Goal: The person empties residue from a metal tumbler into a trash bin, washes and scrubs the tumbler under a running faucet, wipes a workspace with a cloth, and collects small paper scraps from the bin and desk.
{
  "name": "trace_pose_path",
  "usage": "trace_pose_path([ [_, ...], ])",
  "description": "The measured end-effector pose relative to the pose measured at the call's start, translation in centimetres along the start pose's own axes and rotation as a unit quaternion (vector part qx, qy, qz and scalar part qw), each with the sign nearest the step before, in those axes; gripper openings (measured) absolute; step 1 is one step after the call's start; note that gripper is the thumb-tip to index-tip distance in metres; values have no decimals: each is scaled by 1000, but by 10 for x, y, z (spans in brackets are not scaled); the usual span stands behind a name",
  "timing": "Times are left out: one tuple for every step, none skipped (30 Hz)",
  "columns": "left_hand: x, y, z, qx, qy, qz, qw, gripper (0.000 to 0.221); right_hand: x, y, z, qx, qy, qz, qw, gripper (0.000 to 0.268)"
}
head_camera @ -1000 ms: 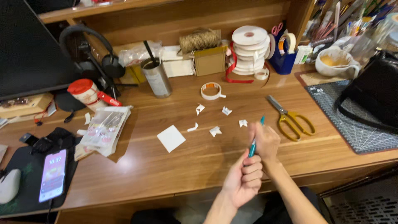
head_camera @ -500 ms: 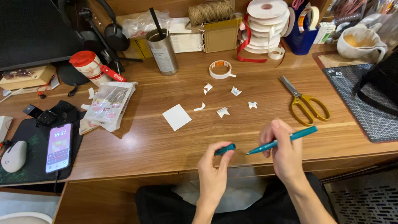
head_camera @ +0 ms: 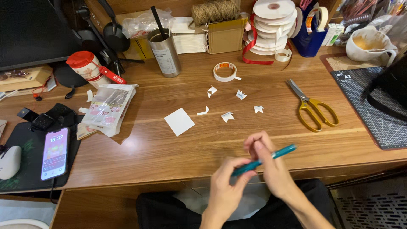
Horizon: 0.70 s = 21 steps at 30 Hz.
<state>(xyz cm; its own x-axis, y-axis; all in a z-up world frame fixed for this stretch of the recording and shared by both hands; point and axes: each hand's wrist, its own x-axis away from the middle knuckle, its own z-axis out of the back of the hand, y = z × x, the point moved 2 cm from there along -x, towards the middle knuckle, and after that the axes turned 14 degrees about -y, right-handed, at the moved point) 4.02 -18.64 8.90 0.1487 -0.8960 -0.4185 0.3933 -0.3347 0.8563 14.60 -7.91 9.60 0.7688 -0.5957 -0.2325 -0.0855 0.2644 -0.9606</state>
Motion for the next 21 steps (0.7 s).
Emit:
trace_pose_path([
  [0,-1,-6,-1,1,0,1000,22,3,0,-3,0,-1,1,1000,34],
  [1,-1,-12,-2,21,-43,999,23,5,2,-8,-56,-26,-12,998,37],
  [1,-1,-18,-4,42,-86,995,24,6,3,-11,-111,-52,-25,992,45],
  [3,-5,-22,-5,44,-86,995,24,9,5,-11,-111,-53,-24,992,45],
  [6,-7,-27,-51,54,-105,992,17,12,7,-13,-143,-76,-28,986,47],
  [10,-10,-31,-96,64,-124,985,9,14,9,-14,-174,-99,-31,979,49],
  [10,-13,-35,-96,64,-124,986,9,18,15,-12,-175,-98,-32,979,49],
  [10,-16,-39,-101,53,-142,983,8,21,21,-10,-163,-92,-41,982,49],
  [9,-18,-43,-106,44,-160,980,8,24,26,-7,-150,-87,-52,983,50],
  [11,-23,-48,-106,44,-159,981,8,26,33,-7,-151,-88,-53,983,50],
  [14,-30,-54,-102,31,-149,983,9,29,40,-6,-200,-80,-62,975,50],
  [17,-36,-59,-98,18,-138,985,10,32,48,-6,-248,-72,-72,963,50],
  [15,-37,-60,-98,19,-139,985,10,32,51,-3,-247,-73,-71,964,50],
  [13,-38,-60,-95,4,-126,987,12,33,53,1,-210,-58,-74,973,53],
  [10,-39,-59,-93,-13,-112,989,15,34,55,3,-173,-42,-77,981,56],
  [-1,-38,-53,-94,-14,-113,989,15,28,64,20,-174,-41,-76,981,56],
  [-11,-39,-47,-128,-26,-59,990,30,24,73,39,-93,38,-85,991,63],
  [-20,-40,-42,-161,-37,-5,986,46,20,81,57,-12,118,-95,988,71],
  [-34,-45,-29,-162,-35,-5,986,46,4,86,80,-12,116,-93,989,71],
  [-48,-50,-16,-181,-7,12,983,30,-13,87,104,171,149,-56,972,44],
  [-61,-55,-3,-197,20,29,980,16,-27,87,127,347,179,-18,920,23],
])
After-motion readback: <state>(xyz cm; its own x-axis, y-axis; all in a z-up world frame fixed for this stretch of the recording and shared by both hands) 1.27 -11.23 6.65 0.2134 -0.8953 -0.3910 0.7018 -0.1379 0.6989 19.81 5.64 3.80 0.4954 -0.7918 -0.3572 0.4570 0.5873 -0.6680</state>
